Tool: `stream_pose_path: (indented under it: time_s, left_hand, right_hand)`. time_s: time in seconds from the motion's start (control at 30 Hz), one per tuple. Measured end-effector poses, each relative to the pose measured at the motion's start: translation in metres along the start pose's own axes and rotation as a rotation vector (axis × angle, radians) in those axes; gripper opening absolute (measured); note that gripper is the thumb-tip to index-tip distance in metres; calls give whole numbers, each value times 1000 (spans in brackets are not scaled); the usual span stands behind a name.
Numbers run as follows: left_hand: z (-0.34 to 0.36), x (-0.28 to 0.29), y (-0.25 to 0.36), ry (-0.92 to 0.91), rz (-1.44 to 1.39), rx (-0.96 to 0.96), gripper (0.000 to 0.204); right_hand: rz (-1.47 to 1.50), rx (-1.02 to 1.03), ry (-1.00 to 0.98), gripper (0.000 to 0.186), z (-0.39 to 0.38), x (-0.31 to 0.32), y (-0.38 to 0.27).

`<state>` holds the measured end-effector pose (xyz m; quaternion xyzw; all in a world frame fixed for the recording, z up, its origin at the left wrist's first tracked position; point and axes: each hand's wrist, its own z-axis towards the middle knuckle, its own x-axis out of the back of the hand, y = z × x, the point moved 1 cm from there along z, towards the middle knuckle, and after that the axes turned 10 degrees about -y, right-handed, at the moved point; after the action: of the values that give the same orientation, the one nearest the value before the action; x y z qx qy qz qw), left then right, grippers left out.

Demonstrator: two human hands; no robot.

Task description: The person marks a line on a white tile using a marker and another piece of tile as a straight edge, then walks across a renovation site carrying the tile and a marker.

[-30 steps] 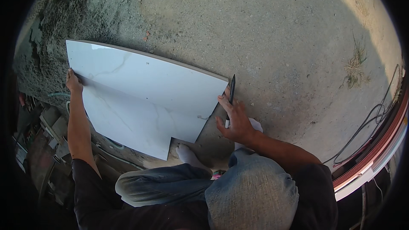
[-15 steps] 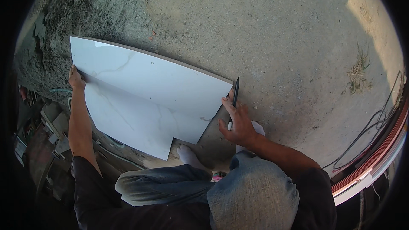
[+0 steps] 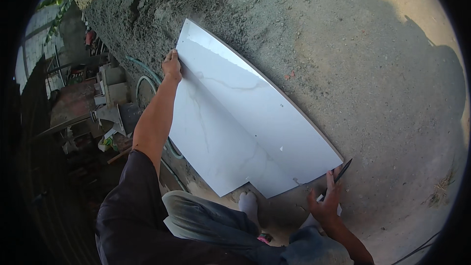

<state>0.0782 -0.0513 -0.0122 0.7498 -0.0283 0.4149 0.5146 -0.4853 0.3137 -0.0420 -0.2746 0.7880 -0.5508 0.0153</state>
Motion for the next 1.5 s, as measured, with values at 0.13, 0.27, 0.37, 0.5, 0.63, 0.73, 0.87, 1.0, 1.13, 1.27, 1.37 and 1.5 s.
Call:
stream_pose_path:
  time_s: [0.13,0.27,0.37,0.5,0.63,0.73,0.87,1.0,1.13,1.27,1.37,1.5]
  left_hand:
    - [-5,-9,6,14,-35,9,33]
    - [-9,-11,7,0,-101,-27,33]
    - [-8,-10,7,19,-84,-13,33]
    - [-10,-11,9,10,-103,-23,33]
    - [-17,-15,18,29,-85,-4,33]
    - [-20,-15,19,34,-68,-6,33]
    - [-17,-13,18,28,-64,11,33]
    - [-14,-12,17,5,-4,-42,31]
    - [-35,-29,32,242,582,-373,21]
    - [-49,-29,53,202,736,-367,22]
    - [-57,-29,67,-42,865,-277,39]
    - [-64,-29,64,-94,1015,-365,65]
  right_hand:
    - [-127,55,36,72,1,1,2]
    - [-99,50,29,72,2,5,-3]
    - [-123,80,51,72,6,8,-9]
    - [-109,60,34,72,4,6,-6]
    - [-107,-4,8,72,-1,2,2]
    - [-98,-26,-1,72,-1,2,2]
    - [-164,100,77,72,5,6,-5]
    - [-138,87,62,73,5,5,-5]
    - [-24,38,20,71,2,4,-4]
    - [-6,13,9,71,-1,1,2]
    - [4,5,1,71,-1,-1,4]
    - [-27,40,7,71,1,1,3]
